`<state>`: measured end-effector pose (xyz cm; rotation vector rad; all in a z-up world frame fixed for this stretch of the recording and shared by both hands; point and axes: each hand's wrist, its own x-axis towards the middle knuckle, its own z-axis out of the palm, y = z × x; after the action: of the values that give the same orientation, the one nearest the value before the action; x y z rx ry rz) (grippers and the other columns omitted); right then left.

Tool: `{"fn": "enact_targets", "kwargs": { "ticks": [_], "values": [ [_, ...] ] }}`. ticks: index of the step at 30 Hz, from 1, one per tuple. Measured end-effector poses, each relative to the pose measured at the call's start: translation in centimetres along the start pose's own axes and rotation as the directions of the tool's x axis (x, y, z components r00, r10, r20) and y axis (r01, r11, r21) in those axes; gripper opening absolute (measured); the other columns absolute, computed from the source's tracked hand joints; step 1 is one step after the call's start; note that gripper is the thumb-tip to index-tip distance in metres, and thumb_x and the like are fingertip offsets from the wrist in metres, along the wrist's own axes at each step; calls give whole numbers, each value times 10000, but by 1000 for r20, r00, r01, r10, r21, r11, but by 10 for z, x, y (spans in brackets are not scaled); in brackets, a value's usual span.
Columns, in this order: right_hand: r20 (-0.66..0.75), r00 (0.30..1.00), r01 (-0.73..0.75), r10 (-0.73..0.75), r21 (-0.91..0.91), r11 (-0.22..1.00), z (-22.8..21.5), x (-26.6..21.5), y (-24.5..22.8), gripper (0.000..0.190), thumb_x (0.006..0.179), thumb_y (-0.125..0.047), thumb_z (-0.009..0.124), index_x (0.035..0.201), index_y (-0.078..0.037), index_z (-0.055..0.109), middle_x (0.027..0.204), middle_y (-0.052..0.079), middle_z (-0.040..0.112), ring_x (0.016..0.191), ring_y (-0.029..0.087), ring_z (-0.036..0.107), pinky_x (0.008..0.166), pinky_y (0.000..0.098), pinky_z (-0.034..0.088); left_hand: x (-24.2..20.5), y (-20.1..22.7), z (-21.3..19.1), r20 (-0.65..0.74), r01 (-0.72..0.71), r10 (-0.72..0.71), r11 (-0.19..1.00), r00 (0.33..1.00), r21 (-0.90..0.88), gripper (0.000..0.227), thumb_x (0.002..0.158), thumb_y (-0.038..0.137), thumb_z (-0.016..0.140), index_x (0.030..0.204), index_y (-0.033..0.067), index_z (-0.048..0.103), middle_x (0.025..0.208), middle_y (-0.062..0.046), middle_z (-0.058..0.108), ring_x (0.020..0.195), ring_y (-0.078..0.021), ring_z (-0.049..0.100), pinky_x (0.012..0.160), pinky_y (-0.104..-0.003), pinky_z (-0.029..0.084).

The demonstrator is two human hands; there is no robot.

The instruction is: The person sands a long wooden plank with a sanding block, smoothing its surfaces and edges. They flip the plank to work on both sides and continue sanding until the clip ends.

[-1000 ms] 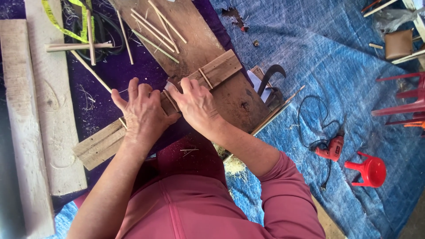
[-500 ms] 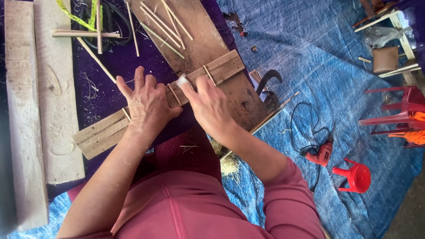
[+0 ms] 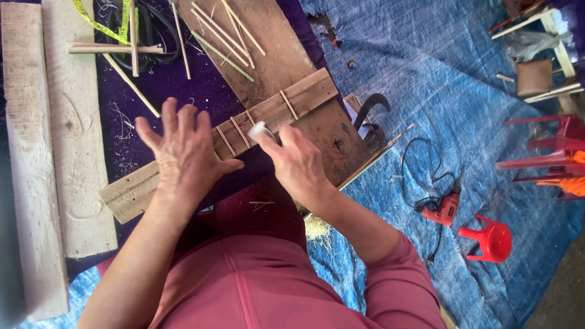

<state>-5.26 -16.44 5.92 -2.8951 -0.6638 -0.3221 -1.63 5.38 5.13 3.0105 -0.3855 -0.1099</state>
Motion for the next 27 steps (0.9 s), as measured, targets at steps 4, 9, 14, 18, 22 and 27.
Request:
{"fn": "enact_targets", "kwargs": {
  "ticks": [4,9,14,18,22,27],
  "values": [
    [-15,996,83,-83,27,996,9,41,-19,287,987,4,566,1204,-156,665,827,38,443,692,175,585,562,302,549,-4,-9,17,-85,7,-12,999,996,-54,851,714,803,790,1201,107,734,1360,-181,581,1477,-392,346,1104,-735,184],
    [15,995,103,-102,-152,983,21,54,-37,279,934,12,598,1175,-107,674,838,77,500,723,185,603,532,289,524,-1,-6,35,-187,-31,17,997,982,-76,620,678,694,820,981,157,757,1316,-152,558,1469,-406,336,1059,-752,175],
    [50,989,148,-142,-181,972,14,4,-40,306,900,-14,610,1176,-122,689,864,82,469,720,224,585,512,317,507,0,-6,33,-169,-13,-1,996,986,-83,622,718,722,802,962,150,769,1325,-163,564,1501,-409,309,1088,-756,110],
    [37,998,61,-58,-85,995,1,15,-37,335,963,38,514,1233,-98,659,875,77,468,716,204,569,537,296,530,4,-7,31,-80,-11,5,997,997,-80,648,724,752,773,971,153,768,1353,-168,549,1523,-410,285,1103,-770,84],
    [54,997,62,-57,-109,992,9,49,-35,281,931,22,585,1171,-86,684,878,109,511,742,214,611,540,313,523,3,-6,32,-117,-27,18,997,993,-79,673,691,742,804,980,134,777,1347,-155,547,1524,-417,278,1082,-780,125],
    [142,987,91,-74,-112,990,-9,8,-44,329,961,5,538,1240,-85,687,863,104,493,750,233,602,564,309,528,3,-6,30,-146,-24,6,992,989,-121,678,717,774,797,900,123,769,1330,-167,551,1518,-416,271,1072,-770,70]
  ]
}}
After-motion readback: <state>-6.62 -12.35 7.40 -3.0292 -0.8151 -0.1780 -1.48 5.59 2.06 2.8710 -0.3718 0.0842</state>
